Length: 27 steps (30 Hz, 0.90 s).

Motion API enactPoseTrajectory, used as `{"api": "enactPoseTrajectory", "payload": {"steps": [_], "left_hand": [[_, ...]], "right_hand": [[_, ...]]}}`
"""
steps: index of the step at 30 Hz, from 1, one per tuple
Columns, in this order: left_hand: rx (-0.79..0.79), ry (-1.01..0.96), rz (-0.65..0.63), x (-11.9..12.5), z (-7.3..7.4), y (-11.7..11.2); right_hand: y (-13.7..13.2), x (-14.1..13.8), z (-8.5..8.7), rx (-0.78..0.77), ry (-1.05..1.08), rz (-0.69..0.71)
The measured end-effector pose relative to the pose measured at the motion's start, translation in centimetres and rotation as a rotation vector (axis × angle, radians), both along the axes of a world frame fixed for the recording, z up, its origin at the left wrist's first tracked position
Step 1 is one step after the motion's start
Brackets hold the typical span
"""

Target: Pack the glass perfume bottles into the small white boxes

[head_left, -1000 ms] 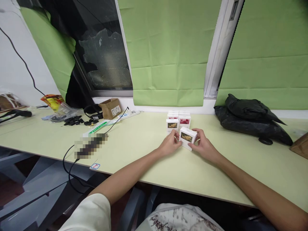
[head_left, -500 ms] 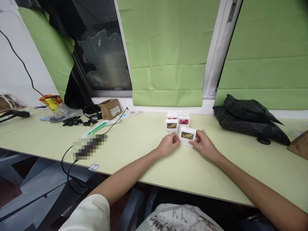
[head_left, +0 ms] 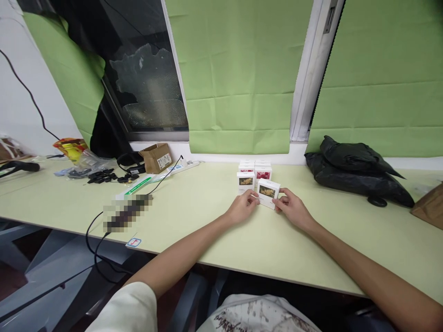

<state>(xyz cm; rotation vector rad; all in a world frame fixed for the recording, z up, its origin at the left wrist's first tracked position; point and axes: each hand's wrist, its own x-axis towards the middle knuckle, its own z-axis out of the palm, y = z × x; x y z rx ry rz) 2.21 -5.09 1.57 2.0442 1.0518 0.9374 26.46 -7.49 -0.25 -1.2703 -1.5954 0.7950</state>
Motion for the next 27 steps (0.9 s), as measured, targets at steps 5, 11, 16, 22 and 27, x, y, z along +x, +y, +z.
{"api": "enactPoseTrajectory", "payload": {"steps": [5,11,16,22,27], "left_hand": [[0.003,0.021,-0.027,0.0,0.1,-0.1],[0.127,-0.120,0.152,0.0,0.4,0.5],[0.215,-0.341,0.455,-0.9,0.4,2.0],[-0.011,-0.323,0.425,-1.4,-1.2,4.6],[-0.049,-0.300,0.425,-1.5,-1.3,5.0]], "right_hand": [[0.0,0.0,0.2,-0.054,0.090,0.010],[0.4,0.3,0.2,-0.051,0.115,-0.028],[1.4,1.0,-0.3,0.007,0.033,-0.124],[3.0,2.0,-1.2,0.079,-0.033,-0.187],[3.5,2.3,-1.7,0.095,-0.047,-0.184]]}}
